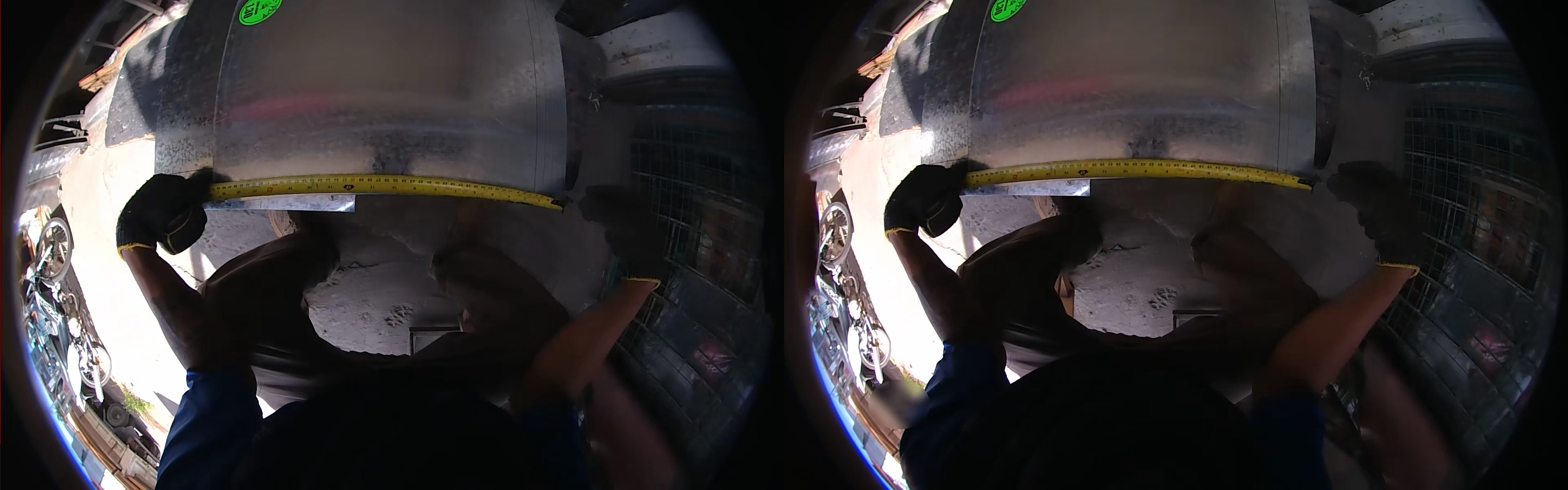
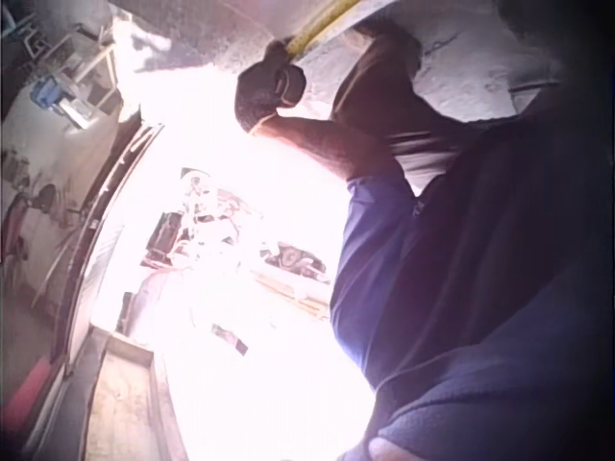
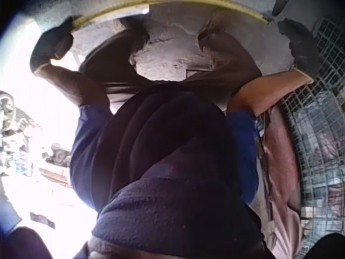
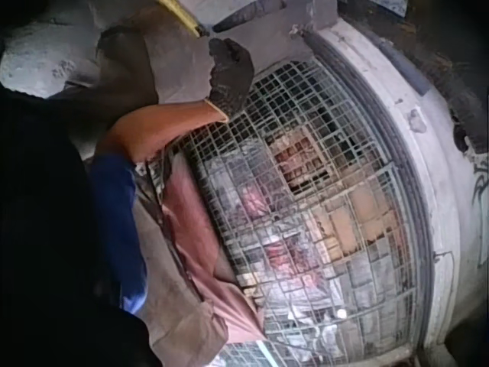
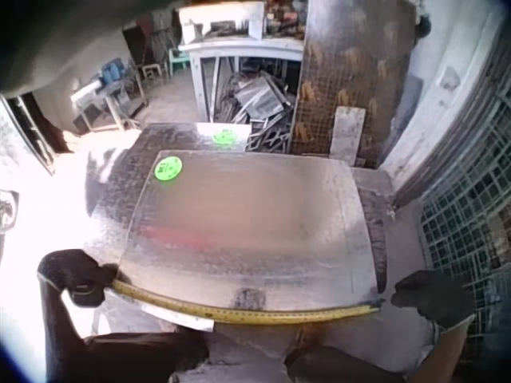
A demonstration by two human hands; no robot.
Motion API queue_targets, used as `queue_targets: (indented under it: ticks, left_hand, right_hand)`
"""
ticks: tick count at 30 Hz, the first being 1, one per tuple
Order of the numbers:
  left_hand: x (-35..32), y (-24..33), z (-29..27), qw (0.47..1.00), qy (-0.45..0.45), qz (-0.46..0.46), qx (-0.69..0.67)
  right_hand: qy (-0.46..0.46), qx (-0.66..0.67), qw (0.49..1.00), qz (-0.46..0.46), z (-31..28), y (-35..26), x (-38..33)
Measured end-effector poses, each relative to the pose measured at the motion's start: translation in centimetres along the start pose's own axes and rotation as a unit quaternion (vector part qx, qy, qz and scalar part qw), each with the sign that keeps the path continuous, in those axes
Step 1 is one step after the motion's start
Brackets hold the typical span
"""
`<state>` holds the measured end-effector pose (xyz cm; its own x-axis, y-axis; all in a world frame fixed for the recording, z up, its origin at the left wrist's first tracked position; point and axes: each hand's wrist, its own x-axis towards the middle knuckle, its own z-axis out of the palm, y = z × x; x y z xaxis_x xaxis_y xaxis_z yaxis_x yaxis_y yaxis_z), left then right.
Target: The person measures and marks dimensions on metal sheets using a tape measure and a marker.
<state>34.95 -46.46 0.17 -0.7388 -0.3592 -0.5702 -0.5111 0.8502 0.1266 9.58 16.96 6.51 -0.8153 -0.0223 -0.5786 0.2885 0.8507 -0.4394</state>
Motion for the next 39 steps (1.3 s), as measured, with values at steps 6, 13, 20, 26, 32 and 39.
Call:
queue_targets:
  ticks: [6,13,20,26,32,39]
  left_hand:
    - [-0.4,3.1,-1.2,0.998,-0.031,0.047,-0.038]
    - [-0.9,3.2,-1.5,0.932,-0.078,-0.088,-0.342]
    - [-1.4,3.9,-1.7,0.909,-0.059,-0.103,-0.400]
    - [-1.2,3.4,-1.5,0.926,-0.048,-0.130,-0.352]
    - [-1.4,4.4,-1.7,0.923,-0.052,-0.118,-0.362]
    - [-2.0,3.0,-1.7,0.981,0.023,-0.116,-0.156]
  right_hand:
    - [-0.050,-0.038,0.997,0.033,1.2,-2.7,-0.2]
    - [-0.063,-0.077,0.994,0.049,2.4,-3.9,0.4]
    - [-0.049,-0.097,0.993,0.036,2.7,-4.1,0.3]
    - [-0.041,-0.124,0.991,0.018,3.0,-4.2,0.5]
    - [-0.041,-0.115,0.993,0.004,2.4,-3.2,0.7]
    - [-0.074,-0.054,0.995,-0.049,2.7,-1.8,2.1]
